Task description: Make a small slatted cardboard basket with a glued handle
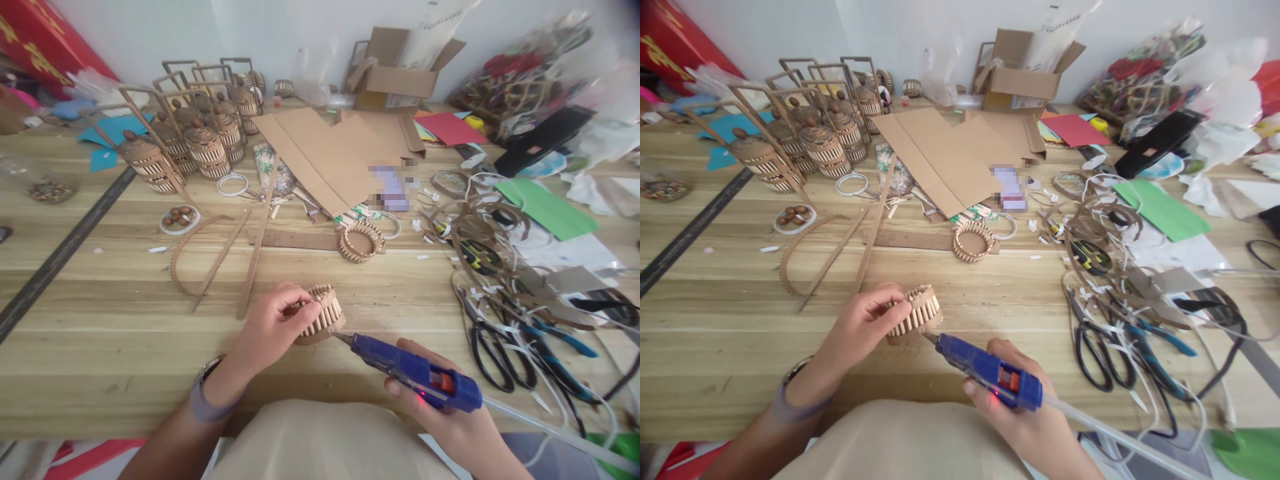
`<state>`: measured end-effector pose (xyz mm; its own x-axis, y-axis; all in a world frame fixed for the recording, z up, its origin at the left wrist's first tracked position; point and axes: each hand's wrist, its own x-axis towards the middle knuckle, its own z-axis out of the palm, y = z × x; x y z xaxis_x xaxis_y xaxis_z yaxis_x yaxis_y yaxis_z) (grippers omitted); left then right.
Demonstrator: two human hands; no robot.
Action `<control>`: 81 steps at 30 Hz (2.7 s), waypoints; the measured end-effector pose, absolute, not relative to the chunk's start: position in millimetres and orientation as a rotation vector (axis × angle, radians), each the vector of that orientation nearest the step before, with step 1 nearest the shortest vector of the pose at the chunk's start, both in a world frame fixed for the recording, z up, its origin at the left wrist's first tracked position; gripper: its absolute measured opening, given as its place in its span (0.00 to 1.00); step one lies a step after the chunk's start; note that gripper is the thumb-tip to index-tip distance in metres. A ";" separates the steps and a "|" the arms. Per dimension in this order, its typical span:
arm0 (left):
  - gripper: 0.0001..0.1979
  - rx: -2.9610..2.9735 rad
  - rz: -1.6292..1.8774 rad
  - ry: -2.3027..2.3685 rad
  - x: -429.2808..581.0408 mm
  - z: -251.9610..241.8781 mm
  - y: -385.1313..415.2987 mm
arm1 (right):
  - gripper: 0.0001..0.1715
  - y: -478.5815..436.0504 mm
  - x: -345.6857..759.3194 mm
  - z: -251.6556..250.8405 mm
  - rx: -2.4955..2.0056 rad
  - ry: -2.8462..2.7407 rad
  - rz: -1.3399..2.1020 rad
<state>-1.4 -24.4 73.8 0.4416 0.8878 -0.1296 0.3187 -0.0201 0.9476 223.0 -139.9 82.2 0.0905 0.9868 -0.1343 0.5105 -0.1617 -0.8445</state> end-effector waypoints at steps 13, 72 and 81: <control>0.16 1.599 0.649 1.086 -1.1 75.2 -24.6 | 0.24 -138.8 221.3 85.2 -1.742 -1.523 0.982; 0.16 1.773 0.606 0.924 -0.8 80.1 -27.2 | 0.23 -126.2 216.1 90.9 -1.746 -1.376 0.812; 0.16 1.768 0.609 0.894 -1.1 80.1 -27.1 | 0.22 -125.5 215.4 92.2 -1.750 -1.407 0.804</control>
<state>-1.1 -27.1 80.1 0.5967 0.8025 -0.0068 0.2870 -0.2055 0.9356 215.4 -125.5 92.2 0.2030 0.9789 -0.0225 0.5162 -0.1265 -0.8471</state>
